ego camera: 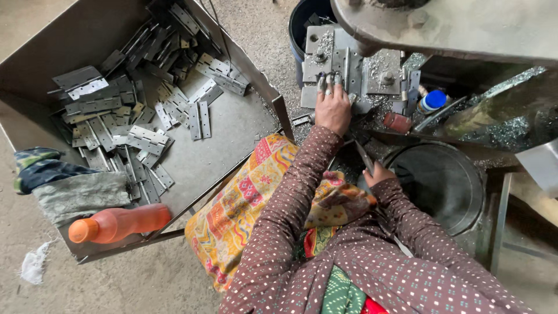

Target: The person sits on the floor and repeatedly places small metal plates into a punch press, activates the press with a lever, and removes the finished pieces into a metal bin. The cycle of loading, pressing, and unloading continues throughout the clip.

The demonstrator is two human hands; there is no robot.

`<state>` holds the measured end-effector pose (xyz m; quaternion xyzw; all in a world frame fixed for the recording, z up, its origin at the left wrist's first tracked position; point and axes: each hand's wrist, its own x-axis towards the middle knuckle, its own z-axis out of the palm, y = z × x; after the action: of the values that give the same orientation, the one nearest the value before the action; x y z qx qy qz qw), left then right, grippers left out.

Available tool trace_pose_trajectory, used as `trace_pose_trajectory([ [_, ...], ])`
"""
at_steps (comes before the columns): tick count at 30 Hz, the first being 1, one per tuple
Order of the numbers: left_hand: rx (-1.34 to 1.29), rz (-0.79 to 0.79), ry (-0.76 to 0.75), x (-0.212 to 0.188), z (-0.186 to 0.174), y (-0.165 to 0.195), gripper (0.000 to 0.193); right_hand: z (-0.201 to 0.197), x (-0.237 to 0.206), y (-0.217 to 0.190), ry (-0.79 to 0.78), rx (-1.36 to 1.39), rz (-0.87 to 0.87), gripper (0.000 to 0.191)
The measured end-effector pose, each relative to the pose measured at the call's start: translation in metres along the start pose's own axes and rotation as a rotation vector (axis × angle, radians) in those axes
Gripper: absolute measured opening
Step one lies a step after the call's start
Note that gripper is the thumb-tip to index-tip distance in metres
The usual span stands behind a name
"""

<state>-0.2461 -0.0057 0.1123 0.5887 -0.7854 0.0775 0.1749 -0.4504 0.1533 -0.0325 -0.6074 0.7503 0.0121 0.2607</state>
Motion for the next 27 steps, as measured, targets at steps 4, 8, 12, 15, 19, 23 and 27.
trace_pose_trajectory([
  [4, -0.062, 0.006, -0.036, 0.0, -0.004, -0.004, 0.028, -0.018, 0.01, 0.004, 0.008, 0.066, -0.062, 0.06],
  [8, -0.021, 0.026, -0.064, 0.016, 0.011, -0.002, 0.029, -0.044, 0.017, 0.009, -0.123, -0.036, -0.007, 0.061],
  [12, -0.063, -0.002, -0.122, 0.038, 0.022, -0.002, 0.028, -0.033, 0.014, 0.008, -0.081, -0.035, 0.034, 0.058],
  [15, -0.08, 0.008, -0.091, 0.042, 0.017, -0.005, 0.031, -0.009, 0.005, 0.005, 0.088, -0.019, -0.081, 0.054],
  [19, -0.063, 0.006, -0.067, 0.037, 0.006, -0.01, 0.03, 0.003, 0.001, 0.003, 0.112, 0.061, -0.103, 0.054],
  [23, -0.087, 0.008, -0.125, 0.042, 0.007, -0.015, 0.029, -0.019, 0.015, 0.007, -0.099, 0.06, 0.016, 0.06],
  [27, -0.043, -0.021, -0.131, 0.063, 0.014, -0.021, 0.028, -0.044, 0.023, 0.009, -0.115, -0.091, -0.02, 0.066],
])
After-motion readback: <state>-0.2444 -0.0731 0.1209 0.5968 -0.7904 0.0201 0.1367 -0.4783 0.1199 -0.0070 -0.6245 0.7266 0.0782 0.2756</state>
